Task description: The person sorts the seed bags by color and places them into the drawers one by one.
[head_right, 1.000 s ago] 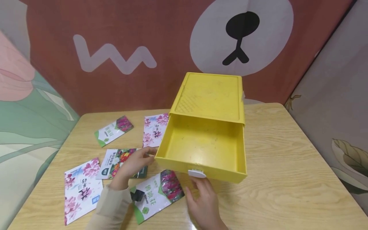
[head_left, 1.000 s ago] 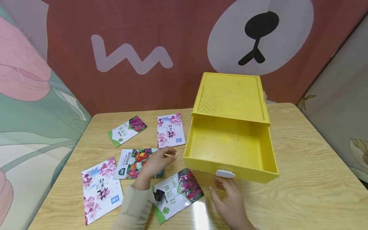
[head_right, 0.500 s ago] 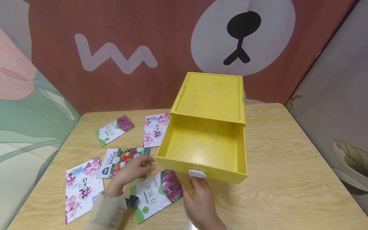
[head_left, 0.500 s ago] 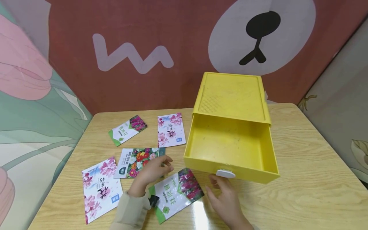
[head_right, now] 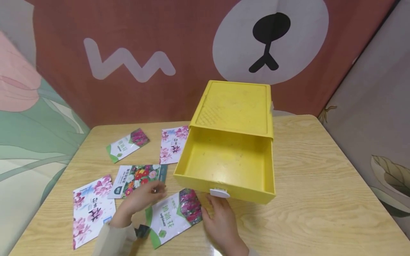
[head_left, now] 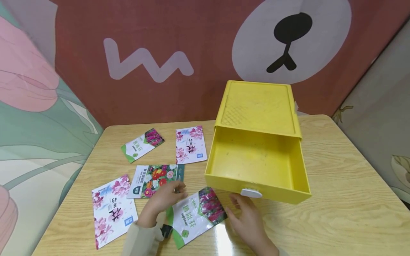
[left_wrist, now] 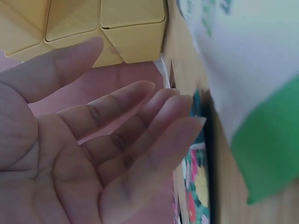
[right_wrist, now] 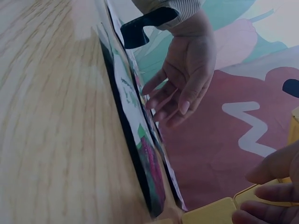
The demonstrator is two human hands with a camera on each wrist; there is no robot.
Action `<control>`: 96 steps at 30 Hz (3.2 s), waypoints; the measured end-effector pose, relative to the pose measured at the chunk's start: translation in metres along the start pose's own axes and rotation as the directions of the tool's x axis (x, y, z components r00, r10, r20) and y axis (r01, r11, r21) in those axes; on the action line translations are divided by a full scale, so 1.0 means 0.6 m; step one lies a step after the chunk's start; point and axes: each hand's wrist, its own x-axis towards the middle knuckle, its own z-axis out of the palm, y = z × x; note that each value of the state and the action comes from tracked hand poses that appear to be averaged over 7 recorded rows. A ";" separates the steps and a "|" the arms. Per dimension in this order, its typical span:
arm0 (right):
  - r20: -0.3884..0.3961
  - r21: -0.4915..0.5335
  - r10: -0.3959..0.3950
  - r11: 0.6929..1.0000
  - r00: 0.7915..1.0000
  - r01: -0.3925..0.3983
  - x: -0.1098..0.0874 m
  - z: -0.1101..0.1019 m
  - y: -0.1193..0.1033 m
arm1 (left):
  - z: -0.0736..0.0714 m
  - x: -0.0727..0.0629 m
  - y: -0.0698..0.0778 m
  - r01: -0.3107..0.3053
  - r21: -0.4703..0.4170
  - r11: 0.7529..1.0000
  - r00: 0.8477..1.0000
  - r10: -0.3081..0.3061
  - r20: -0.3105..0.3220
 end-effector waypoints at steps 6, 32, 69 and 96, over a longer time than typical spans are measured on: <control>0.057 -0.020 0.005 1.000 0.998 -0.004 0.003 0.008 0.008 | 0.003 -0.009 -0.013 0.028 -0.007 1.000 0.999 -0.029 -0.036; 0.237 0.039 0.230 0.969 0.944 -0.246 0.015 0.038 0.022 | -0.004 -0.047 -0.027 0.253 0.049 0.966 0.966 -0.249 -0.073; 0.410 0.432 0.296 0.770 0.863 -0.470 0.028 0.057 0.017 | 0.016 -0.061 -0.024 0.317 0.016 0.948 0.940 -0.312 -0.136; 0.447 0.414 0.173 0.830 0.878 -0.374 0.023 0.035 0.018 | 0.017 -0.060 -0.021 0.129 -0.005 0.992 0.984 -0.129 -0.119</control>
